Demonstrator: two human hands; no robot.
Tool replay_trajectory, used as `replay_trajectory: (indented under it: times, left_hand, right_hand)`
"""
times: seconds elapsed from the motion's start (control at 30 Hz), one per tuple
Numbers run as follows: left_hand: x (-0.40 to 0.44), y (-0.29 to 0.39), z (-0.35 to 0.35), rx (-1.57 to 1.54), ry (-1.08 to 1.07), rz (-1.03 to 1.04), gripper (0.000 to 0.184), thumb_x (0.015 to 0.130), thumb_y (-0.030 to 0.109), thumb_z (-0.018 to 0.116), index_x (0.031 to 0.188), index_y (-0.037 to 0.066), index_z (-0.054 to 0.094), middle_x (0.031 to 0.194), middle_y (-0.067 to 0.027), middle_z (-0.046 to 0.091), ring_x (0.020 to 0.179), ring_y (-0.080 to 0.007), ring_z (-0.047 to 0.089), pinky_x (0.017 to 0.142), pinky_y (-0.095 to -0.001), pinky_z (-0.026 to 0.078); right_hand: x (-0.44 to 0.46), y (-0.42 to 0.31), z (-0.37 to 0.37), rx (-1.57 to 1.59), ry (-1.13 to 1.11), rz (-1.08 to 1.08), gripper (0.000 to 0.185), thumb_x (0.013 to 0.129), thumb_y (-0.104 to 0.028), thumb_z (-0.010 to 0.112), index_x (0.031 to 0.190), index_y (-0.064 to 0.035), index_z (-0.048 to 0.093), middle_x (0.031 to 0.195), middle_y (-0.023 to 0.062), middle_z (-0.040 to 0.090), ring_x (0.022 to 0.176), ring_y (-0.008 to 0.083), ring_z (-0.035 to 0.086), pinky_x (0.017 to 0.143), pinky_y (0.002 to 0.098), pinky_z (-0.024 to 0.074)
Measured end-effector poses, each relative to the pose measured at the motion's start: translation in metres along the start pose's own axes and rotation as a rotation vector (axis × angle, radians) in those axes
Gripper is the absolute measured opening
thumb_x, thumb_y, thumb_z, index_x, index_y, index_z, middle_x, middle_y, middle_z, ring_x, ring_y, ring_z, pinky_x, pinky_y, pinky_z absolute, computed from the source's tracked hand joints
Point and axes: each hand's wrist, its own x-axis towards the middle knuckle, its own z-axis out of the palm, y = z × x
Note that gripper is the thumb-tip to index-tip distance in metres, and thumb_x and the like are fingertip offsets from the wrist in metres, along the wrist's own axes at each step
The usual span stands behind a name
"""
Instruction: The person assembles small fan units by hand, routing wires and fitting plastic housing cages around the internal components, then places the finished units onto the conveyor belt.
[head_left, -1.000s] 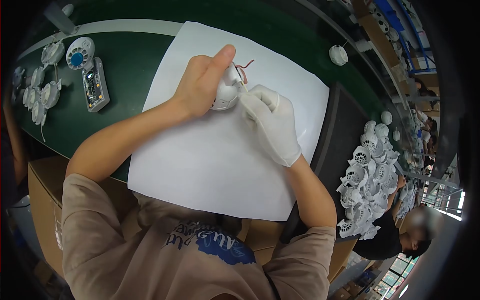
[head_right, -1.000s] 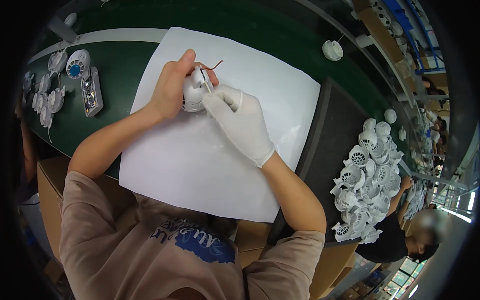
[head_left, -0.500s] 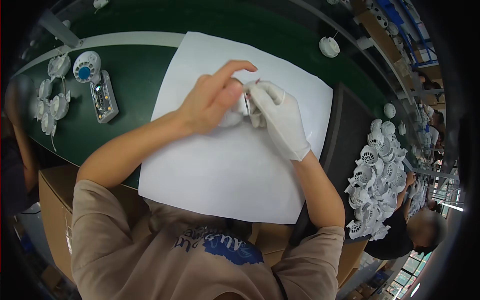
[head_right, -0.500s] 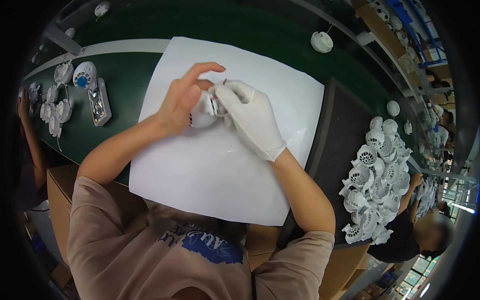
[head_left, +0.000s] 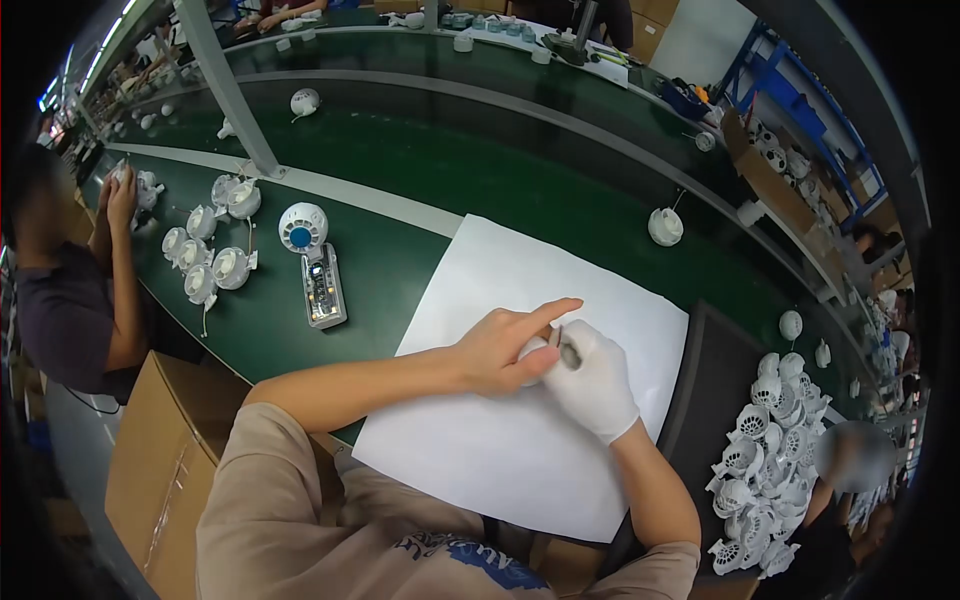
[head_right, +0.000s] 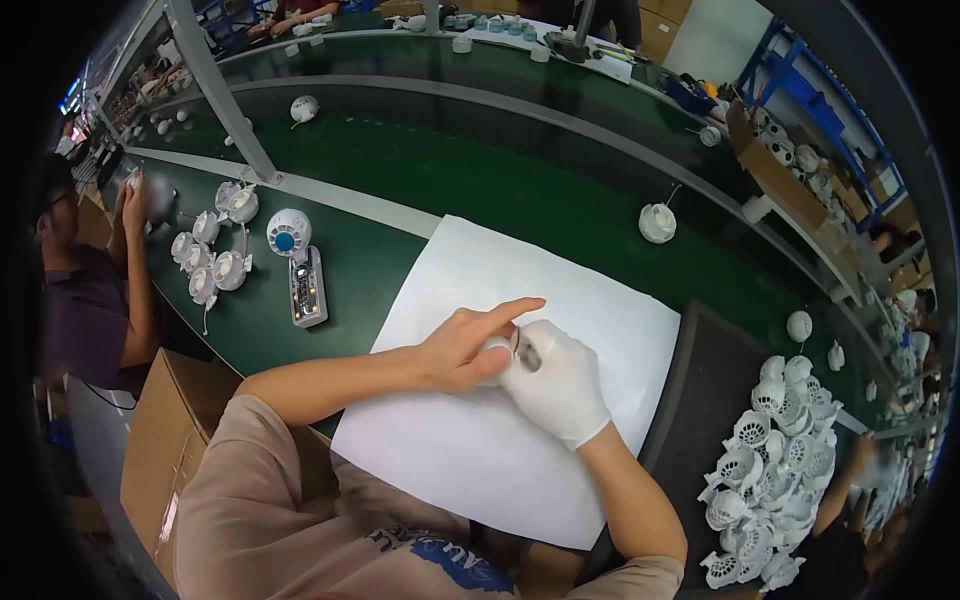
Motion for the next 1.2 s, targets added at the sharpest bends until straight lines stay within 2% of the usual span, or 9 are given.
replay_trajectory:
  times: [0.07,0.27,0.5,0.57,0.63,0.77,0.9,1.03,1.2]
  left_hand:
    - [0.000,0.001,0.004,0.102,0.076,0.033,0.046,0.101,0.030,0.039,0.125,-0.005,0.056,0.081,-0.0187,0.068,0.067,-0.0326,0.065,0.067,-0.0365,0.053]
    - [0.003,0.000,0.009,0.150,0.093,-0.096,0.049,0.101,0.026,0.035,0.078,-0.005,0.066,0.069,-0.0164,0.066,0.063,-0.0298,0.064,0.064,-0.0367,0.052]
    - [0.025,-0.013,-0.012,0.309,0.009,-0.109,0.061,0.105,0.039,0.024,0.095,-0.001,0.069,0.088,-0.0129,0.070,0.082,-0.0199,0.061,0.075,-0.0307,0.048]
    - [0.046,-0.012,-0.019,0.171,0.273,-0.322,0.059,0.105,0.041,0.023,0.115,-0.001,0.063,0.109,-0.0132,0.067,0.099,-0.0226,0.060,0.087,-0.0327,0.046]
    - [0.060,-0.048,-0.035,0.105,0.594,-0.181,0.043,0.104,0.033,0.035,0.127,0.003,0.057,0.120,-0.0146,0.064,0.107,-0.0259,0.060,0.095,-0.0367,0.045]
    - [0.051,-0.064,-0.039,0.399,0.869,0.040,0.037,0.101,0.026,0.046,0.131,0.006,0.055,0.127,-0.0167,0.060,0.120,-0.0282,0.055,0.106,-0.0366,0.037]
    - [0.048,-0.046,-0.029,0.676,0.518,0.211,0.030,0.097,0.019,0.054,0.124,0.006,0.060,0.125,-0.0156,0.062,0.119,-0.0304,0.057,0.103,-0.0381,0.041]
    - [0.060,-0.028,-0.003,0.388,0.129,0.059,0.025,0.094,0.019,0.058,0.113,0.004,0.065,0.123,-0.0145,0.062,0.116,-0.0315,0.059,0.099,-0.0369,0.045]
    - [0.171,-0.062,-0.005,0.509,0.254,-0.041,0.030,0.093,0.025,0.062,0.113,0.003,0.067,0.115,-0.0183,0.066,0.107,-0.0335,0.064,0.093,-0.0360,0.049]
  right_hand:
    - [-0.007,0.000,0.007,-0.565,0.123,-0.279,0.015,0.089,-0.012,0.059,0.079,-0.0034,0.065,0.071,0.0115,0.066,0.055,0.0219,0.063,0.050,0.0354,0.0488]
    - [-0.017,0.007,0.015,-0.998,0.029,-0.450,0.007,0.082,-0.009,0.058,0.080,-0.0032,0.061,0.068,0.0151,0.061,0.059,0.0340,0.063,0.051,0.0450,0.0504]
    - [0.001,0.016,0.006,-0.745,0.115,-0.309,0.024,0.093,-0.021,0.052,0.082,-0.0031,0.064,0.075,0.0180,0.065,0.067,0.0368,0.064,0.063,0.0458,0.0514]
    - [0.007,0.021,-0.003,-0.441,0.049,-0.119,0.032,0.096,-0.028,0.050,0.082,-0.0031,0.065,0.079,0.0193,0.066,0.072,0.0381,0.064,0.070,0.0463,0.0511]
    - [0.007,0.022,-0.010,-0.452,0.051,-0.099,0.034,0.096,-0.030,0.049,0.083,-0.0033,0.066,0.080,0.0200,0.066,0.074,0.0384,0.064,0.073,0.0463,0.0505]
    - [0.014,0.019,-0.013,-0.479,-0.013,-0.094,0.038,0.095,-0.034,0.047,0.084,-0.0041,0.068,0.082,0.0209,0.067,0.078,0.0381,0.064,0.078,0.0460,0.0501]
    - [0.013,0.024,-0.012,-0.532,-0.044,-0.117,0.039,0.095,-0.034,0.045,0.085,-0.0051,0.070,0.085,0.0196,0.068,0.079,0.0363,0.066,0.079,0.0453,0.0516]
    - [0.015,0.033,-0.011,-0.546,-0.006,-0.134,0.038,0.095,-0.034,0.046,0.086,-0.0053,0.070,0.085,0.0190,0.068,0.079,0.0368,0.066,0.079,0.0450,0.0513]
    - [0.019,0.037,-0.014,-0.518,-0.042,-0.148,0.036,0.094,-0.034,0.048,0.086,-0.0051,0.069,0.084,0.0189,0.068,0.078,0.0381,0.064,0.078,0.0451,0.0505]
